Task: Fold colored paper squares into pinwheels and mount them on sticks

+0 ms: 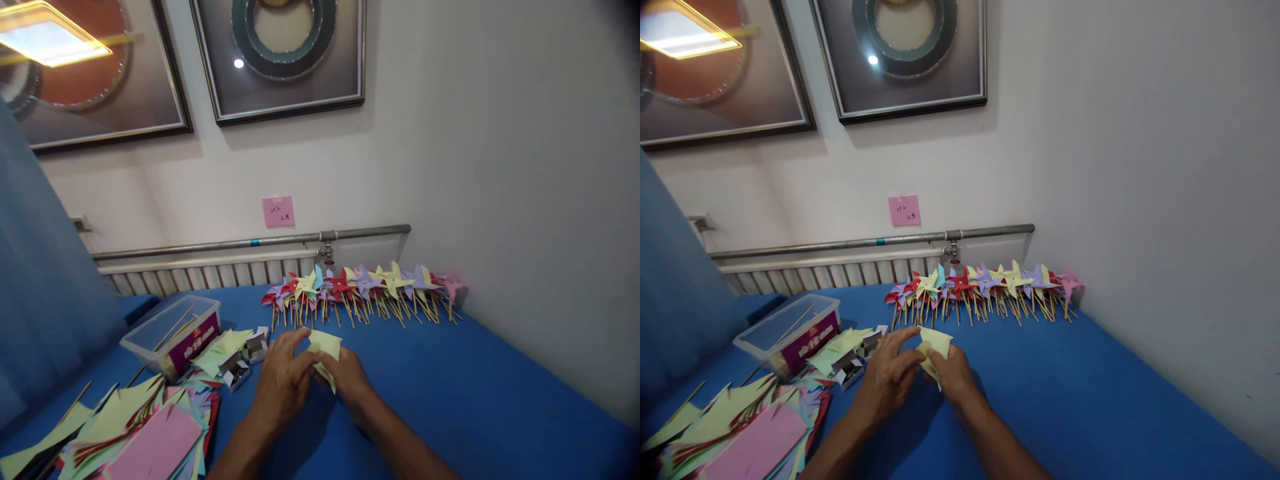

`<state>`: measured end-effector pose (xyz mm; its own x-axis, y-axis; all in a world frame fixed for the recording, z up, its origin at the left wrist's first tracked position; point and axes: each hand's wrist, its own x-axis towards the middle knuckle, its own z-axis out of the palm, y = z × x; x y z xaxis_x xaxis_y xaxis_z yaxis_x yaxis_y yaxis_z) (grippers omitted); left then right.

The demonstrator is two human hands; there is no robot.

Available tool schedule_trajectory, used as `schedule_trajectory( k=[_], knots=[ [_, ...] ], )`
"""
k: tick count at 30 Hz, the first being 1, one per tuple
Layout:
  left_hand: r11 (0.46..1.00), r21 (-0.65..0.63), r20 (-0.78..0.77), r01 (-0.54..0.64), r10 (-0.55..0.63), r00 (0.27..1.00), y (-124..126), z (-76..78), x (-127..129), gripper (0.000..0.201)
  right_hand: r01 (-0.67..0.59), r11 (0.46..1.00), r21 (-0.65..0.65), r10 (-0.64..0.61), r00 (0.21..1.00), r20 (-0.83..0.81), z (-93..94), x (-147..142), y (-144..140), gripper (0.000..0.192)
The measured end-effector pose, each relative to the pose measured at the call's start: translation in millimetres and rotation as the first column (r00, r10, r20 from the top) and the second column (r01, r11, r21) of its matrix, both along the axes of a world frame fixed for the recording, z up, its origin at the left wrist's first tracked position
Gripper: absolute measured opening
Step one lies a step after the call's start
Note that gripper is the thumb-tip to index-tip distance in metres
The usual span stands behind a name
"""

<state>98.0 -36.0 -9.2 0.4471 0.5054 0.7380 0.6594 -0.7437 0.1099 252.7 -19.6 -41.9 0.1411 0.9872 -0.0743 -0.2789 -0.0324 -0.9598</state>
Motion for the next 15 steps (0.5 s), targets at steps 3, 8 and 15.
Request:
schedule_trajectory(
  k=[3,8,15],
  knots=[
    [0.997,-0.075,0.013,0.013,-0.012,1.000,3,2.3,-7,0.026,-0.014,0.999,0.038,0.013,1.000,0.025,0.3,3,-1,0.026],
    [0.957,-0.261,0.063,0.126,-0.113,0.992,4,6.6,-12,0.021,-0.101,0.994,0.049,0.098,0.993,0.066,2.1,6,-2,0.028],
    [0.826,-0.529,0.179,0.197,-0.118,0.977,3,17.0,-14,0.021,-0.233,0.960,0.156,0.180,0.939,0.293,2.3,8,-5,0.035]
  ],
)
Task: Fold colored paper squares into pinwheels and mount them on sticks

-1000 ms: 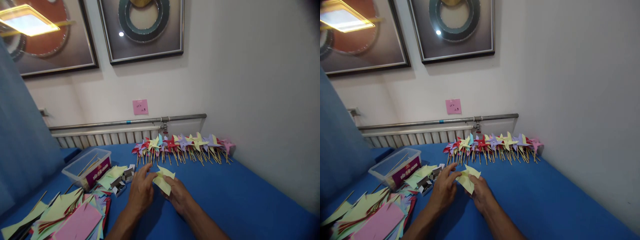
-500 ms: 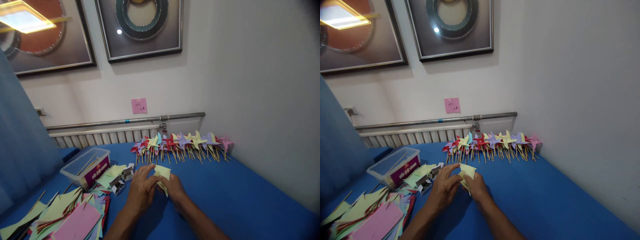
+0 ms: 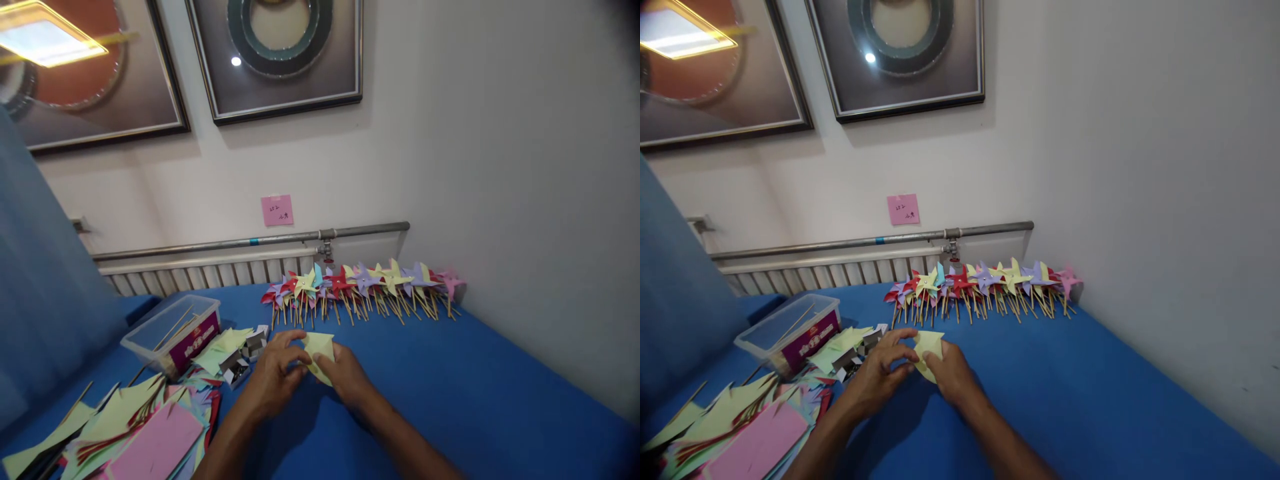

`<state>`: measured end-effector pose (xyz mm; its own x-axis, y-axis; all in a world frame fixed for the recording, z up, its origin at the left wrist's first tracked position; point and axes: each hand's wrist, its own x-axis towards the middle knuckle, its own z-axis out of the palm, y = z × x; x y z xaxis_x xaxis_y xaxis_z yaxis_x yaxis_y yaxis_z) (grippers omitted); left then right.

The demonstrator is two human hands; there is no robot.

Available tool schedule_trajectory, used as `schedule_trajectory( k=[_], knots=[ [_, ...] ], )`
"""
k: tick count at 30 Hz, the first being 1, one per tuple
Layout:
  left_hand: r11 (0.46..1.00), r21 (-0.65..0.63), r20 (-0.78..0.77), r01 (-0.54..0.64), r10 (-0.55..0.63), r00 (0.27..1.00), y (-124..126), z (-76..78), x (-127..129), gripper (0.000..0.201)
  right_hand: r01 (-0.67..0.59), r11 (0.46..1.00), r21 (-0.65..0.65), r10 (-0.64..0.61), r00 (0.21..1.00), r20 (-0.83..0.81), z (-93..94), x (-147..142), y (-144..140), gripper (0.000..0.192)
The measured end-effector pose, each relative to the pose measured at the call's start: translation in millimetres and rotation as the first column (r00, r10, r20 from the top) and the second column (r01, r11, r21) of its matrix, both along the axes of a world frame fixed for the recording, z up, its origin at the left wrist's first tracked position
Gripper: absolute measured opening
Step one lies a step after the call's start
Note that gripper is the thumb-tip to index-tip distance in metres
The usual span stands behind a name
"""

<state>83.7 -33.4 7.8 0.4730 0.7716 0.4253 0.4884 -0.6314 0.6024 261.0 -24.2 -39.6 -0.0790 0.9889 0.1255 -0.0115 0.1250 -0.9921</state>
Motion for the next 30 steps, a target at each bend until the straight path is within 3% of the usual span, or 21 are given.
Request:
schedule_trajectory(
  k=[3,6,10,17,22,24,27,30],
  knots=[
    [0.992,-0.125,0.055,0.007,0.000,0.998,2,1.6,-2,0.014,-0.061,0.997,0.038,0.058,0.996,0.069,-2.4,1,-2,0.034],
    [0.978,-0.207,0.118,0.034,-0.010,0.993,4,-1.0,-3,0.011,-0.016,0.996,0.091,0.003,0.990,0.143,-3.9,2,-2,0.032],
    [0.977,-0.212,0.164,0.024,0.012,0.986,5,-5.2,-1,0.016,0.065,0.994,0.084,-0.074,0.992,0.106,-3.8,3,1,0.033],
    [0.978,-0.210,0.158,0.003,0.031,0.987,4,-5.7,2,0.021,0.066,0.998,0.012,-0.066,0.998,-0.021,-6.2,1,6,0.031],
    [0.968,-0.250,0.297,0.013,0.064,0.953,8,-2.7,-5,0.017,0.180,0.983,-0.039,-0.182,0.981,-0.063,-0.8,4,7,0.031],
    [0.947,-0.320,0.379,-0.018,0.145,0.914,10,-2.4,-6,0.018,0.194,0.981,-0.010,-0.194,0.980,-0.040,3.5,6,3,0.033],
    [0.867,-0.495,0.384,-0.062,0.282,0.879,12,-7.4,-1,0.023,0.136,0.987,0.081,-0.143,0.986,0.089,9.3,5,-5,0.030],
    [0.793,-0.609,0.386,0.000,0.296,0.874,13,-17.5,8,0.028,0.071,0.992,0.109,-0.088,0.983,0.163,11.0,1,-11,0.028]
  ],
)
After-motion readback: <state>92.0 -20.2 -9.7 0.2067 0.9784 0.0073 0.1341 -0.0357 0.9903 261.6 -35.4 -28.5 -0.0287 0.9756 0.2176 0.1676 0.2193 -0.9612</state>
